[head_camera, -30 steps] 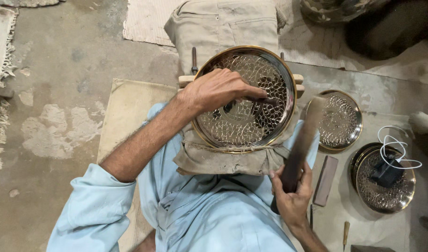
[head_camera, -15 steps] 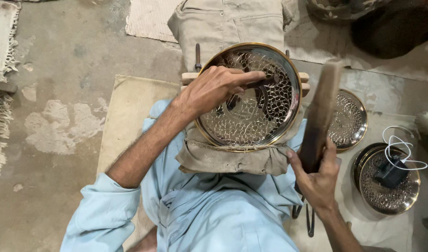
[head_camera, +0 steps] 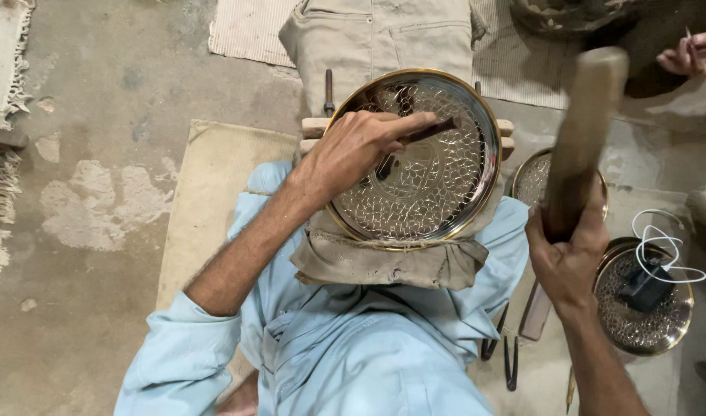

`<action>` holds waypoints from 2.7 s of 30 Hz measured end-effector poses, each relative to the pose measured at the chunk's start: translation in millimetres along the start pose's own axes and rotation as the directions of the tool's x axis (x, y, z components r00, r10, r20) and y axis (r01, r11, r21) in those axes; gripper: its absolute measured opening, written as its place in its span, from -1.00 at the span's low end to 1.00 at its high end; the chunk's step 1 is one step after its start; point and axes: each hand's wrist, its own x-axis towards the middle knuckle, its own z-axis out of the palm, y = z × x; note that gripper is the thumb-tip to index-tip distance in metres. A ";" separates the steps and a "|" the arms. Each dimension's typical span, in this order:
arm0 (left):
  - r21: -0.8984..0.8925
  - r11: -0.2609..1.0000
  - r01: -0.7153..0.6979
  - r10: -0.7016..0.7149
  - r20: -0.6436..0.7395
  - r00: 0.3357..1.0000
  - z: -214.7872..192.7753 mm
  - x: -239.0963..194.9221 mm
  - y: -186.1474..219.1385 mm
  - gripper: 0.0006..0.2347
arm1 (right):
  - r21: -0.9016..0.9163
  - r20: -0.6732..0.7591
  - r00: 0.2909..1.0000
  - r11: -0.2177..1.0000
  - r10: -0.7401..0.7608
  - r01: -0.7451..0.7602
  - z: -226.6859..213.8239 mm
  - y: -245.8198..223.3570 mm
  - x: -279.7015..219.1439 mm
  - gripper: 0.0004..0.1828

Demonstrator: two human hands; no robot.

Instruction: The person sits on the floor and uses a hammer and chisel to engrave a decorative pattern into a round metal plate. The plate is held steady on a cushioned support while the person repeatedly strikes the chisel to create a textured design.

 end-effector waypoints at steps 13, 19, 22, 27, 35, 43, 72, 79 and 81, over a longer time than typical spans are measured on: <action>-0.061 0.980 0.192 -0.199 -0.149 0.969 17.1 -14.3 8.3 -0.49 | -0.368 0.225 0.969 0.912 -0.103 0.182 -20.5 -3.1 59.6 -0.14; -0.056 0.975 0.213 -0.220 -0.256 0.941 24.2 -20.0 7.1 -0.47 | -0.460 0.307 0.938 0.838 -0.158 0.292 -31.2 -30.3 82.5 -0.07; -0.066 0.993 0.095 -0.111 -0.323 0.940 20.6 -23.1 6.6 -0.47 | -0.300 0.182 0.950 0.905 -0.255 0.300 -30.2 -40.1 91.8 -0.07; -0.147 0.970 0.194 -0.228 -0.269 0.936 20.4 -22.2 9.2 -0.51 | -0.547 0.312 0.909 0.730 -0.276 0.409 -32.2 -46.8 100.1 -0.08; -0.153 0.970 0.188 -0.227 -0.308 0.924 25.6 -27.5 6.4 -0.50 | -0.388 0.306 0.924 0.856 -0.230 0.342 -33.6 -39.6 104.1 -0.06; -0.189 0.940 0.286 -0.328 -0.257 0.909 30.8 -30.9 3.7 -0.56 | -0.443 0.344 0.919 0.830 -0.191 0.338 -32.2 -31.3 109.7 -0.07; -0.237 0.943 0.235 -0.307 -0.338 0.890 19.5 -35.6 18.8 -0.55 | -0.336 0.350 0.920 0.893 -0.178 0.300 -24.0 -37.4 120.5 -0.21; -0.222 0.954 0.204 -0.273 -0.355 0.894 19.4 -39.0 17.4 -0.54 | -0.422 0.355 0.900 0.816 -0.253 0.396 -21.3 -31.3 117.1 -0.16; -0.243 0.933 0.265 -0.332 -0.302 0.894 21.6 -39.4 18.6 -0.57 | -0.216 0.327 0.925 0.937 -0.196 0.275 -21.8 -35.8 118.6 -0.10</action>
